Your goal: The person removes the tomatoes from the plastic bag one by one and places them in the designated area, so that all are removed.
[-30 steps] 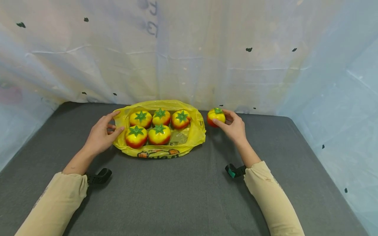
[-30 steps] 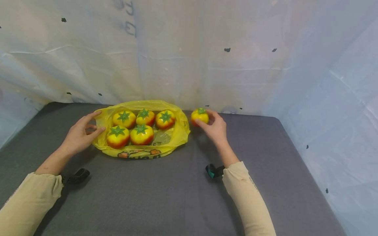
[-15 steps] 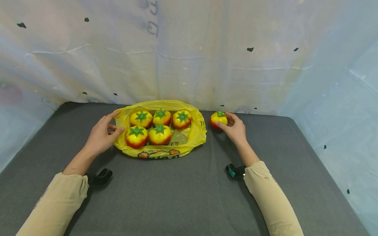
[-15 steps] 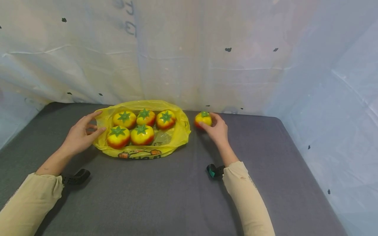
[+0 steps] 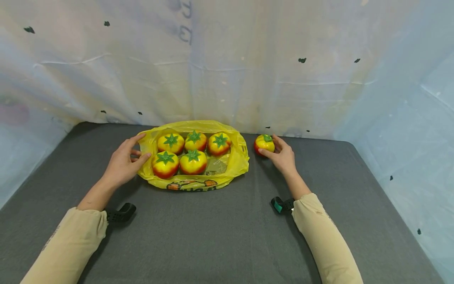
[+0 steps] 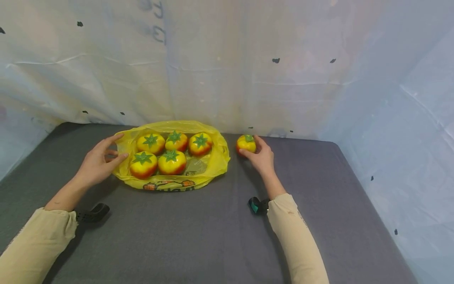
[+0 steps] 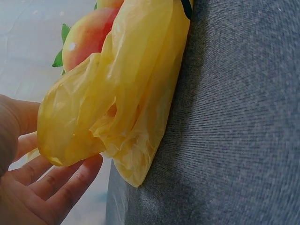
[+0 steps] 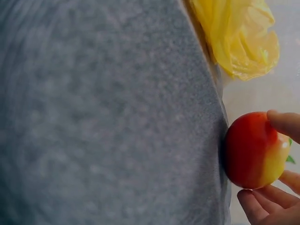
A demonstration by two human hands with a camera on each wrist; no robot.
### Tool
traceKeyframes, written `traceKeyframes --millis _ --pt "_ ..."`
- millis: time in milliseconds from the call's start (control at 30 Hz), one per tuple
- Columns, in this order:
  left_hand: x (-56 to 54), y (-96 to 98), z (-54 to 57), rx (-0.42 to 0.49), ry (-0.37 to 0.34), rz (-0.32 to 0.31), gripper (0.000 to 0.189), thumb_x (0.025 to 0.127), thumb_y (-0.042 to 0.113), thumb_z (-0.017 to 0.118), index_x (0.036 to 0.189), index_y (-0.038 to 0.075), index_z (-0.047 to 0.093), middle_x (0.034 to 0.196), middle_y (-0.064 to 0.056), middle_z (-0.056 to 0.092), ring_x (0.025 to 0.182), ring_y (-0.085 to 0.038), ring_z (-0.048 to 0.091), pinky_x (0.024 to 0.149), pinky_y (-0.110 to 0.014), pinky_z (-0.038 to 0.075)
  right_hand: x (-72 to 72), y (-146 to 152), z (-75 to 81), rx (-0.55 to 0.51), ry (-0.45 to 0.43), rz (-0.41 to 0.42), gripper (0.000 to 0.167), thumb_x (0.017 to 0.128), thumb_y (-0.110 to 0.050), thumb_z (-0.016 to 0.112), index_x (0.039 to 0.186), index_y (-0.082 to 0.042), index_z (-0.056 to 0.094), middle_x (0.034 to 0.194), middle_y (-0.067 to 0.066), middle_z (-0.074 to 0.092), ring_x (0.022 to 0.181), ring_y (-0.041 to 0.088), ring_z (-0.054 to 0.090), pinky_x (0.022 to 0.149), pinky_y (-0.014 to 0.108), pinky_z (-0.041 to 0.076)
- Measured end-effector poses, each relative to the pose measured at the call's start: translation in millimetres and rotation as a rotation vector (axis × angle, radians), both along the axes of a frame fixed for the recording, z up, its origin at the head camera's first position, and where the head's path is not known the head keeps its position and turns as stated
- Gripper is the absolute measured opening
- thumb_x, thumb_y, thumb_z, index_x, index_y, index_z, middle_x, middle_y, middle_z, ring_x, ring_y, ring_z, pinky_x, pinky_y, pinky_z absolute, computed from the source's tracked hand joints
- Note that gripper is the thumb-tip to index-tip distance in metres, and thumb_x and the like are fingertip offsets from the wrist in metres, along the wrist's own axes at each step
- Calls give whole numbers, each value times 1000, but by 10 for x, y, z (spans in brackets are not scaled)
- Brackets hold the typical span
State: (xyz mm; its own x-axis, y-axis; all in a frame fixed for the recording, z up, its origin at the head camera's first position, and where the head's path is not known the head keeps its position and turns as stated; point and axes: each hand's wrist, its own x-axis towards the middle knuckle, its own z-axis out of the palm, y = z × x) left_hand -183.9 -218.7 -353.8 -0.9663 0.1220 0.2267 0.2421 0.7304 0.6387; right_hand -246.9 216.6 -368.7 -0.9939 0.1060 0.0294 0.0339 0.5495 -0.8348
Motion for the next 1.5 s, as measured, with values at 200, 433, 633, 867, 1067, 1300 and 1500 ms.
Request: traceKeyframes --millis 200,433,633,867,1067,1300,1500 --pt "0 -1 7 3 0 -5 60 98 17 55 150 4 29 129 -31 41 97 -42 57 77 -57 52 27 -5 45 19 9 1 79 85 -27 73 151 -11 32 152 15 36 138 30 38 112 42 35" --pt "2 -18 0 -3 -3 -1 60 98 17 55 150 4 29 130 -30 41 98 -41 57 78 -57 52 54 -25 153 27 27 -5 77 86 -31 72 150 -13 34 154 10 33 142 26 33 115 42 31" --pt "5 -27 -9 -6 -3 1 60 98 18 55 150 4 28 130 -30 41 98 -41 57 77 -57 52 84 -103 242 -5 83 4 76 86 -32 73 149 -13 37 154 5 34 142 22 33 115 40 31" --pt "10 -19 1 -4 -7 3 60 98 18 55 150 4 28 130 -30 41 98 -42 57 76 -57 52 128 -239 311 -57 123 28 75 85 -32 74 148 -13 39 151 6 39 140 21 37 113 37 33" --pt "15 -12 15 -6 -12 5 60 98 18 55 150 4 28 131 -30 40 99 -42 57 76 -56 52 183 -363 353 -52 120 87 75 84 -34 74 148 -16 39 151 4 40 139 20 38 113 36 34" --pt "12 1 11 -3 -6 -3 59 98 18 54 150 3 28 131 -31 40 99 -42 56 78 -57 52 196 -501 357 -61 127 154 71 86 -33 73 147 -18 40 151 2 40 137 23 41 111 38 37" --pt "5 16 23 5 -3 -1 59 98 17 55 150 3 29 132 -30 40 99 -42 57 79 -58 51 187 -648 334 -87 142 200 69 86 -30 73 146 -15 42 150 3 42 137 21 41 111 36 36"
